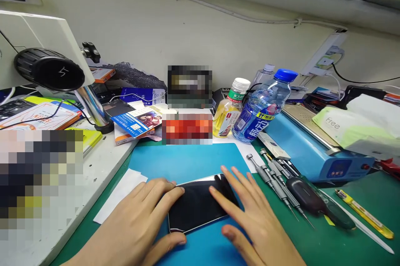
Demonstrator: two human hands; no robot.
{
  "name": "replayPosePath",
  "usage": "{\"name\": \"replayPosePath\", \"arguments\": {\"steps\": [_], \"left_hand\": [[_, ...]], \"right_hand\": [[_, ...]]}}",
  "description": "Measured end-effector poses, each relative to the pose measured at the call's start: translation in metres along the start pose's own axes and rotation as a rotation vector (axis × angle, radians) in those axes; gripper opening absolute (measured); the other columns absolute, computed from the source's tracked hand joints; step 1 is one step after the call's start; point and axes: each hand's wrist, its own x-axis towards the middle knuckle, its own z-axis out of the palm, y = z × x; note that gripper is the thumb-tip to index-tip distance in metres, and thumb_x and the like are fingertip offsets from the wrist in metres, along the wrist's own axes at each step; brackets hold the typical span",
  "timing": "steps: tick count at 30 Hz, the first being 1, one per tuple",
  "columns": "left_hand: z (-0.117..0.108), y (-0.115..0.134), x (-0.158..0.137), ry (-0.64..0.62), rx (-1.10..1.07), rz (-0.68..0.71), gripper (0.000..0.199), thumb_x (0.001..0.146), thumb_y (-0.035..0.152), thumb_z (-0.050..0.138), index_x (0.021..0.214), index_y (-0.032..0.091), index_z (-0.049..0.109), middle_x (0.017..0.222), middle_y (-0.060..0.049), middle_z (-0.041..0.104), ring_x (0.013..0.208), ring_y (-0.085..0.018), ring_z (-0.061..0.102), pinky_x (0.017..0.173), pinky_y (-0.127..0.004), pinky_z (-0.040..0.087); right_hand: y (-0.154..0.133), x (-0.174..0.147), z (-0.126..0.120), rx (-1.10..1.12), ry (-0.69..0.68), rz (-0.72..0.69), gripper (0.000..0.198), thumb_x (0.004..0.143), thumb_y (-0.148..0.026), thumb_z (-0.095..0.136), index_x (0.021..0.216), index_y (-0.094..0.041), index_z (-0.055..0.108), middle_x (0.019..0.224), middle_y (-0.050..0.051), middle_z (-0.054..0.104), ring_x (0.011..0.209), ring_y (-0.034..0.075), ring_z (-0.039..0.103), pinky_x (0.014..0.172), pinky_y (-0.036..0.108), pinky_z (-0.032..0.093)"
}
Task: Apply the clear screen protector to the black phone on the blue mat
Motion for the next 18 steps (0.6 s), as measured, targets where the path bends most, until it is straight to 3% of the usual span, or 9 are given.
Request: {"name": "replayPosePath", "arguments": {"steps": [2, 4, 8, 10, 12, 15, 18], "left_hand": [[0.001, -0.001, -0.001, 0.001, 0.01, -0.003, 0.049, 0.11, 0.063, 0.051, 0.138, 0.023, 0.058, 0.122, -0.008, 0.074, 0.099, -0.024, 0.075, 0.081, -0.034, 0.063], [0.003, -0.001, -0.001, 0.008, 0.013, -0.004, 0.051, 0.109, 0.064, 0.05, 0.139, 0.023, 0.058, 0.12, -0.007, 0.074, 0.098, -0.024, 0.075, 0.081, -0.033, 0.062], [0.005, -0.001, 0.001, 0.017, 0.019, -0.005, 0.053, 0.109, 0.064, 0.05, 0.14, 0.023, 0.058, 0.118, -0.007, 0.074, 0.094, -0.024, 0.076, 0.078, -0.034, 0.062], [0.007, -0.002, 0.0, 0.016, 0.019, -0.01, 0.054, 0.109, 0.065, 0.052, 0.142, 0.023, 0.058, 0.12, -0.007, 0.073, 0.095, -0.024, 0.076, 0.079, -0.034, 0.062], [0.009, -0.004, -0.003, 0.016, 0.016, -0.018, 0.055, 0.107, 0.066, 0.054, 0.144, 0.024, 0.058, 0.123, -0.006, 0.073, 0.097, -0.025, 0.075, 0.08, -0.035, 0.062], [0.012, -0.006, -0.007, 0.012, 0.007, -0.026, 0.058, 0.105, 0.068, 0.057, 0.146, 0.027, 0.057, 0.125, -0.005, 0.072, 0.099, -0.025, 0.075, 0.08, -0.036, 0.061], [0.013, -0.006, -0.008, 0.022, 0.004, -0.028, 0.058, 0.105, 0.068, 0.058, 0.146, 0.028, 0.058, 0.125, -0.005, 0.072, 0.099, -0.025, 0.074, 0.081, -0.035, 0.06]], "right_hand": [[0.002, -0.008, 0.0, -0.022, 0.093, 0.115, 0.05, 0.114, -0.049, 0.042, 0.159, -0.032, 0.055, 0.175, 0.004, 0.035, 0.155, 0.036, 0.046, 0.111, 0.058, 0.06], [0.0, -0.012, 0.0, -0.024, 0.14, 0.113, 0.05, 0.113, -0.049, 0.047, 0.156, -0.026, 0.059, 0.172, 0.007, 0.041, 0.153, 0.036, 0.049, 0.112, 0.054, 0.059], [-0.005, -0.009, -0.006, 0.032, 0.098, -0.152, 0.067, 0.106, -0.068, 0.052, 0.151, -0.019, 0.063, 0.164, 0.011, 0.053, 0.153, 0.032, 0.049, 0.125, 0.05, 0.047], [-0.005, -0.007, -0.009, 0.053, 0.087, -0.216, 0.067, 0.106, -0.071, 0.048, 0.146, -0.021, 0.067, 0.162, 0.009, 0.056, 0.153, 0.03, 0.049, 0.126, 0.049, 0.046], [-0.005, -0.007, -0.011, 0.061, 0.105, -0.141, 0.052, 0.111, -0.06, 0.048, 0.141, -0.026, 0.072, 0.163, 0.007, 0.055, 0.152, 0.03, 0.05, 0.122, 0.05, 0.05], [-0.005, -0.01, -0.01, 0.028, 0.182, 0.115, 0.036, 0.113, -0.038, 0.049, 0.135, -0.029, 0.076, 0.163, 0.005, 0.055, 0.151, 0.033, 0.051, 0.114, 0.05, 0.056], [-0.008, -0.015, -0.007, -0.014, 0.183, 0.13, 0.04, 0.113, -0.042, 0.05, 0.137, -0.022, 0.074, 0.162, 0.008, 0.056, 0.151, 0.035, 0.051, 0.114, 0.051, 0.056]]}}
